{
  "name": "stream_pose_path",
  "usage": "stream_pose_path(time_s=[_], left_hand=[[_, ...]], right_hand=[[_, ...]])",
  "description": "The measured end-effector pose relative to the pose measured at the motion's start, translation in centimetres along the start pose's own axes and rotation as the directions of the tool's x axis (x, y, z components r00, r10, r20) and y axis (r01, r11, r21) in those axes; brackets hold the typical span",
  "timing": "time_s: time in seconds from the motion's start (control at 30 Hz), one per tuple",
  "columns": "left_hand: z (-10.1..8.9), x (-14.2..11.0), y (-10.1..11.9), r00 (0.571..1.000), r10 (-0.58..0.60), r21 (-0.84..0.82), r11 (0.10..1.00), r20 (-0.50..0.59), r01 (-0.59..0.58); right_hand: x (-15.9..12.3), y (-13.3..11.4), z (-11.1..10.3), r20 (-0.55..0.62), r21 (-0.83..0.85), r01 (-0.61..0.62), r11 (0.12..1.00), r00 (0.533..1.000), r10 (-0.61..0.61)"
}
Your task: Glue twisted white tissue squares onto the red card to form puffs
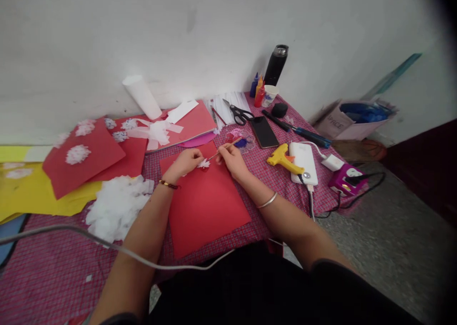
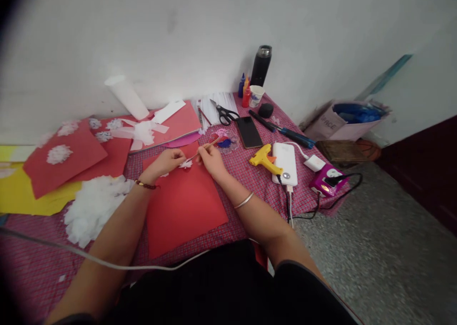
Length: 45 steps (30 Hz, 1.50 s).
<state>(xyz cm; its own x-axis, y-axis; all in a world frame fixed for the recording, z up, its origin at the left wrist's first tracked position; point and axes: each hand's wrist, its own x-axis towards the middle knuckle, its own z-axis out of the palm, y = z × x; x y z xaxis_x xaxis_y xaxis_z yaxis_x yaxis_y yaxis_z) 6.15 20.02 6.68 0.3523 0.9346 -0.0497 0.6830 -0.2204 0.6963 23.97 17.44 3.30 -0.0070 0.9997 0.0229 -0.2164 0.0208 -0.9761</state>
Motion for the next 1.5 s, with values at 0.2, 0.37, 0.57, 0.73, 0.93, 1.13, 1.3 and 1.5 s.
stream_pose_path(time_s=[0.2,0.37,0.57,0.73,0.93,1.13,1.3,1.5], left_hand=[[-9.3,-5.4,-0.2,0.908,-0.012,-0.200,0.977,-0.418,-0.079],[-13.2,-12.7,-3.4,0.891,-0.135,0.089,0.978,-0.433,0.191],[-9.3,-15.6,-7.1,0.994,-0.038,0.437,0.896,-0.103,0.079],[-9.0,-15.3,-8.4,0.991,-0.005,0.527,0.846,-0.135,0.076],[-8.4,-14.8,-5.2,0.879,-0.191,-0.043,0.981,-0.437,0.191],[-3.5,-11.7,0.0,0.868,-0.425,-0.733,0.671,-0.258,0.110],[-0.9,-10.1,1.6,0.889,-0.406,-0.784,0.614,-0.213,0.093],[-0.4,-10.0,1.9,0.894,-0.396,-0.787,0.611,-0.209,0.087]], right_hand=[[-0.7,-0.3,0.3,0.014,0.212,-0.146,0.966,0.989,0.146],[-0.8,-0.1,0.6,0.061,0.218,-0.161,0.963,0.987,0.151],[-1.0,-0.1,0.5,0.077,0.196,-0.159,0.968,0.986,0.146],[-1.0,0.1,0.5,0.070,0.213,-0.154,0.965,0.987,0.143],[-1.2,-0.5,0.7,0.080,0.213,-0.134,0.968,0.990,0.119],[-3.0,-2.4,1.9,0.237,0.237,-0.045,0.971,0.971,-0.013],[-4.1,-2.9,2.6,0.338,0.159,0.072,0.985,0.933,-0.123],[-4.1,-2.7,2.7,0.347,0.091,0.143,0.986,0.923,-0.166]])
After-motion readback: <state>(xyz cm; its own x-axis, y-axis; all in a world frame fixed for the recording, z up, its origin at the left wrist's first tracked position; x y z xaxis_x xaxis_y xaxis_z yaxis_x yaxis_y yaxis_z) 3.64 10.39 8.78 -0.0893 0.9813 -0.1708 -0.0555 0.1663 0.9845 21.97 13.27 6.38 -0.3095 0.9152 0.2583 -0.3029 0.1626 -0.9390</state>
